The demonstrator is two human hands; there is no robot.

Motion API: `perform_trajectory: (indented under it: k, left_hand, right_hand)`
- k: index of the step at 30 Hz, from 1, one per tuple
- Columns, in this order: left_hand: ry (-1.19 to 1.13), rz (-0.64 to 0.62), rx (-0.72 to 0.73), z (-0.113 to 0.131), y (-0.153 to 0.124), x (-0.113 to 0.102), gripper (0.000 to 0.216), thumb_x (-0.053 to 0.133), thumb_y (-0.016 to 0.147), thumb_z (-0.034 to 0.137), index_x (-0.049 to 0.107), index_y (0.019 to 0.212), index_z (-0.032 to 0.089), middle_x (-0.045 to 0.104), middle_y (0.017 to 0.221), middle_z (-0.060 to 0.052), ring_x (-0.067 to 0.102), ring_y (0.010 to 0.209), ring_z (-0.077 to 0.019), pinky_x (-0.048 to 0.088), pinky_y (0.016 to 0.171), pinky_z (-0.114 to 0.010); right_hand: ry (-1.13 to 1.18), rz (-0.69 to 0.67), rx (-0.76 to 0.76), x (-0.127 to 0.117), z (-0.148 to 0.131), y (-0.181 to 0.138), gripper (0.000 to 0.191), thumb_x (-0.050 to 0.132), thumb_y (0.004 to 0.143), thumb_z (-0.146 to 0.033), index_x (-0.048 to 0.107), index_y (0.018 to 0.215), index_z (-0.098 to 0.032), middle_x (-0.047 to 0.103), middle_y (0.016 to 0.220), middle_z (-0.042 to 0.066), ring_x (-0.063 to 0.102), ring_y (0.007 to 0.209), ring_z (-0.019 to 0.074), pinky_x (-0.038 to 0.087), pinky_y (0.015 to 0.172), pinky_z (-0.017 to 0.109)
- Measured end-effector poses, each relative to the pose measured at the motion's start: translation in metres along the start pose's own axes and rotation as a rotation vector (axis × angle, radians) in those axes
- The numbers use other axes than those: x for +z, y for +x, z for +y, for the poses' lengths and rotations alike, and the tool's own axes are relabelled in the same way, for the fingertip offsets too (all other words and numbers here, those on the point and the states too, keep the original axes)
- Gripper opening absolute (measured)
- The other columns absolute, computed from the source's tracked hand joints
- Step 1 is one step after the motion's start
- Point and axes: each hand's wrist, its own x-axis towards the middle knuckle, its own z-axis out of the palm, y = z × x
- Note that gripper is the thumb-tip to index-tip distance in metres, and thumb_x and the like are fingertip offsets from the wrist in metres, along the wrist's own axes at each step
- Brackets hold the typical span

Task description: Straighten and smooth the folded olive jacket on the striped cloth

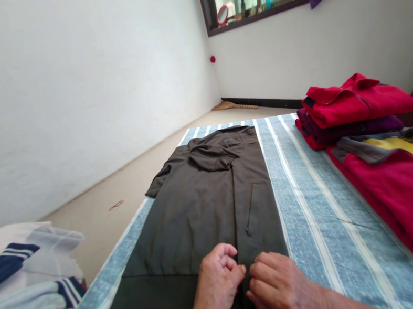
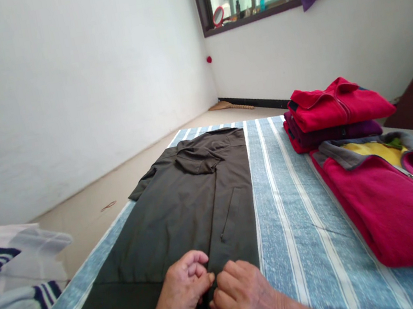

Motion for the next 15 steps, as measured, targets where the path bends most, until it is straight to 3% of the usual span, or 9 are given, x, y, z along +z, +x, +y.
perform_trajectory:
  k: [15]
  left_hand:
    - [0.109, 0.052, 0.089, -0.0067, 0.0002, 0.0004, 0.013, 0.056, 0.064, 0.021, 0.051, 0.076, 0.018, 0.046, 0.05, 0.008, 0.043, 0.045, -0.0087, 0.032, 0.047, -0.021]
  right_hand:
    - [-0.012, -0.072, 0.019, 0.0027, 0.0, -0.0013, 0.014, 0.047, 0.084, -0.015, 0.049, 0.07, -0.018, 0.052, 0.072, 0.003, 0.042, 0.068, 0.0161, 0.029, 0.058, 0.032]
